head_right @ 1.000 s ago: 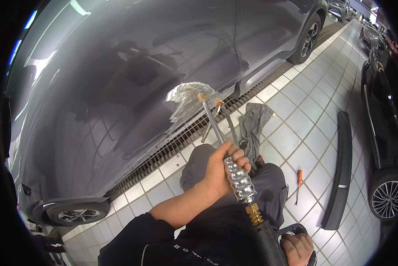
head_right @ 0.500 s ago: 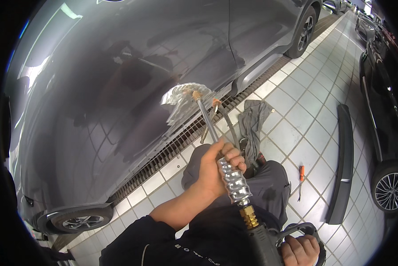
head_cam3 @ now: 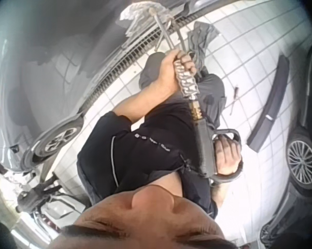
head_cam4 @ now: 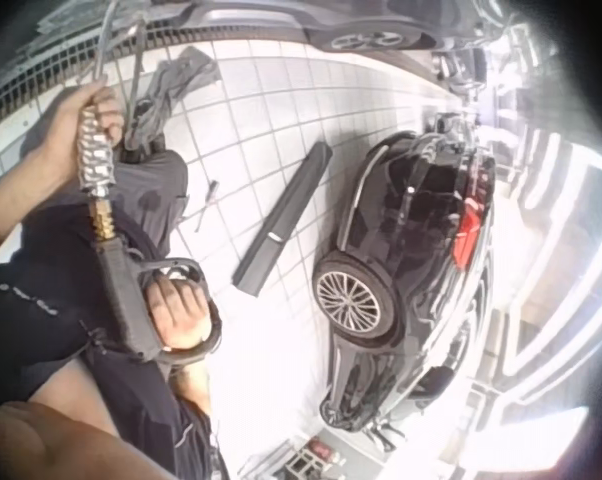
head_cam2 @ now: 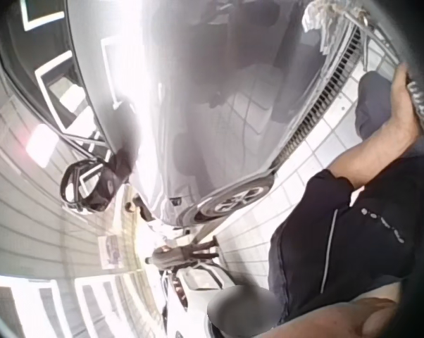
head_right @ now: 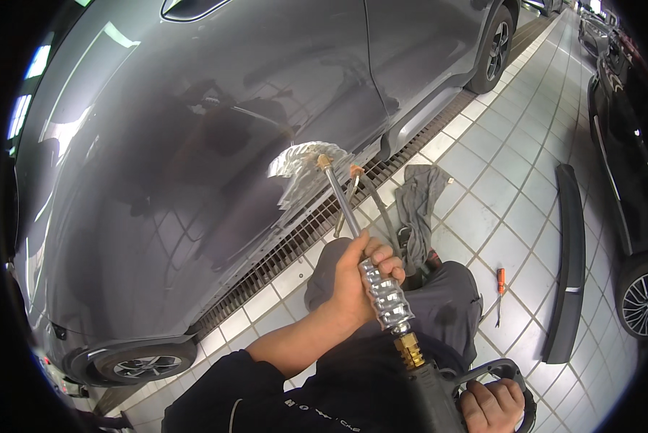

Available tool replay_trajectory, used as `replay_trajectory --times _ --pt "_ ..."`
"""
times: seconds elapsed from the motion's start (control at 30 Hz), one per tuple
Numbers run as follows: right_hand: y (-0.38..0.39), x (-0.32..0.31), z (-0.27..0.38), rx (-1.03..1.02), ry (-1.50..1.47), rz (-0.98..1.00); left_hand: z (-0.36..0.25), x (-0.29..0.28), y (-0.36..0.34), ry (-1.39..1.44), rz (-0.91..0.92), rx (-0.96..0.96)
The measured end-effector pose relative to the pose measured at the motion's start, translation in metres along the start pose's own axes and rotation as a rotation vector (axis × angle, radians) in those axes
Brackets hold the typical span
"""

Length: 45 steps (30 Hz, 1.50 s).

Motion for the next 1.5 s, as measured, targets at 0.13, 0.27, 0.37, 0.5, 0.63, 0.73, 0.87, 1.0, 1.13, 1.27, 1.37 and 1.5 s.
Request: replay_trajectory --times 0.13,0.27,0.37,0.5,0.63,0.73,0.87,1.0,1.13,1.27,1.37,1.5 --pt "0.005 0.003 -0.017 0.11 -0.148 -0.035 -0.002 -0.002 0.001 -0.03 -0.074 0.006" --pt "0.02 0.008 -0.034 0.257 -0.326 -0.121 0.001 0.006 0.009 -0.074 -0.179 0.022" --pt "0.03 0.011 -0.038 0.212 -0.207 -0.332 0.007 0.007 0.006 -0.073 -0.168 0.004" --pt "0.034 0.017 -0.037 0.196 -0.154 -0.31 0.008 -0.003 -0.005 -0.077 -0.162 -0.004" --pt "0.024 0.018 -0.034 0.153 -0.158 -0.3 0.005 -0.003 -0.01 -0.111 -0.151 0.001" --pt "0.015 0.017 -0.03 0.115 -0.124 -0.258 -0.001 -0.001 -0.011 -0.127 -0.171 0.018" --pt "0.007 0.013 -0.022 0.078 -0.022 -0.165 -0.004 -0.002 -0.01 -0.15 -0.17 0.015" --pt "0.001 0.003 -0.011 0.007 -0.012 -0.002 -0.002 0.0 -0.011 -0.129 -0.14 -0.006" --pt "-0.005 0.003 -0.004 -0.035 0.108 -0.141 -0.011 -0.004 -0.01 -0.079 -0.202 0.0" --pt "-0.003 0.003 -0.003 -0.033 0.126 -0.167 -0.029 -0.005 -0.022 -0.127 -0.229 0.081" --pt "-0.004 0.003 -0.002 -0.045 0.109 -0.169 -0.005 -0.003 -0.006 -0.096 -0.143 0.063" --pt "0.002 0.006 -0.007 -0.019 0.074 -0.173 -0.003 -0.004 -0.006 -0.078 -0.12 0.051"
Point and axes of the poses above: each hand's wrist, its own y-axis away from the middle knuckle, its own x-axis out of the palm, z = x × y, the point moved 10 cm from there along -y, towards the middle knuckle, and after that the axes turned 1 degree about x, right-handed, at the moved point
